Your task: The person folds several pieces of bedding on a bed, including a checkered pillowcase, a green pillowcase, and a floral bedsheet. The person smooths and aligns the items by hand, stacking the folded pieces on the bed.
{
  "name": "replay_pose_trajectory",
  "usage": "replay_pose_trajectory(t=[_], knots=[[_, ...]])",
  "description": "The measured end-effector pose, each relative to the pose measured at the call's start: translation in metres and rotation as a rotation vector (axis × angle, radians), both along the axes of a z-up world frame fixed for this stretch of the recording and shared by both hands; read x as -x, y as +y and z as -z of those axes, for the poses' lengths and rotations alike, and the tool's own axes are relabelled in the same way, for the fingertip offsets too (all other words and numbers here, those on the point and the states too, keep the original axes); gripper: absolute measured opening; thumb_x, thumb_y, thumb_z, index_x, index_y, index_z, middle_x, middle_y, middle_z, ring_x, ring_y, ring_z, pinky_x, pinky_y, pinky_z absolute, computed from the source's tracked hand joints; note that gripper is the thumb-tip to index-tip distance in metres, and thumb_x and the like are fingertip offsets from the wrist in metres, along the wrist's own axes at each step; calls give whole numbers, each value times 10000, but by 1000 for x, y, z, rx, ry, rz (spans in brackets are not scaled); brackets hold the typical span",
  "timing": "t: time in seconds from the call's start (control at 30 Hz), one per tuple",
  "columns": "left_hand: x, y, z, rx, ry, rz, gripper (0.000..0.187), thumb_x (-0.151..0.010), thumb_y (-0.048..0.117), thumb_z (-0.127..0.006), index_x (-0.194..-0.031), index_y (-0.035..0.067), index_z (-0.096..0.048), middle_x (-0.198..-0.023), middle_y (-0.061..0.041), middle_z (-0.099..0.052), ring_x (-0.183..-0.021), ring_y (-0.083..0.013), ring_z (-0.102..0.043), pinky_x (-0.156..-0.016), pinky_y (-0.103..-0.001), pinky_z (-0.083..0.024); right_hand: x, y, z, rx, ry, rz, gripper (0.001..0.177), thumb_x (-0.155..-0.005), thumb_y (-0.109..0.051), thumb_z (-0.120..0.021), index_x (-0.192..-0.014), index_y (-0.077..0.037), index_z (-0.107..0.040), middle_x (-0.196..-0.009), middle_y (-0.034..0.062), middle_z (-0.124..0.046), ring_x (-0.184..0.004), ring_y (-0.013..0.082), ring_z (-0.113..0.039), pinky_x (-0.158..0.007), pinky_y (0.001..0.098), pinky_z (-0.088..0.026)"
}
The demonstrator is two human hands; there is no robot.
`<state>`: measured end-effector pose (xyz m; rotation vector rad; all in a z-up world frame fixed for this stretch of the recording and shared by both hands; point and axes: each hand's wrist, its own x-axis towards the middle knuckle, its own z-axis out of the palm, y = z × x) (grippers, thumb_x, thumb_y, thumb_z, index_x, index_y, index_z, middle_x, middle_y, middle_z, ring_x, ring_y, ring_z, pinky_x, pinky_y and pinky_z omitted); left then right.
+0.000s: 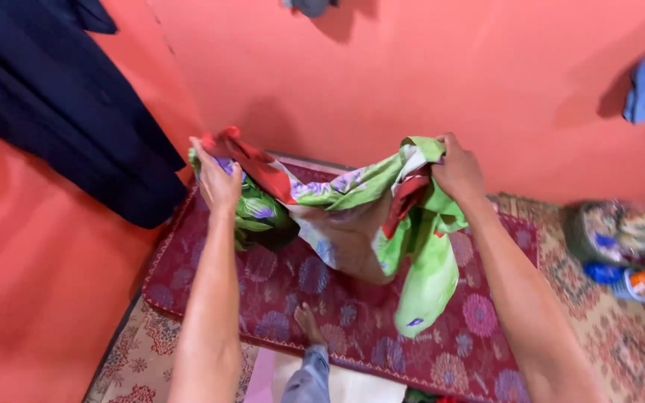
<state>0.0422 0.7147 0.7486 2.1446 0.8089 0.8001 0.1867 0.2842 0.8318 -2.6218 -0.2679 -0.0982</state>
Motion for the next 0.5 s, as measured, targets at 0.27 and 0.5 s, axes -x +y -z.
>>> replay_pose_trajectory(t=[0.27, 0.5], knots=[[-87, -5, 22, 1083, 554, 420, 830, -925, 570, -322, -1513, -5, -435, -1352, -281, -632, -1271, -478, -577, -1012, -771, -342, -115, 181, -10, 173, 80, -303, 350, -844, -231, -621, -1165, -185, -752, -983, 245, -750, -1059, 466, -701, -896, 562, -561], [-184, 65, 65, 1532, 127, 285, 1212, -771, 949, -558, -1654, 208, -181, -1495, -297, -492, -1322, -496, -541, -1024, -846, -274, -102, 310, -39, 225, 193, -881, 345, -817, -112, -616, -1136, -55, -734, -986, 317, -739, -1017, 538, -686, -851, 632, -524]])
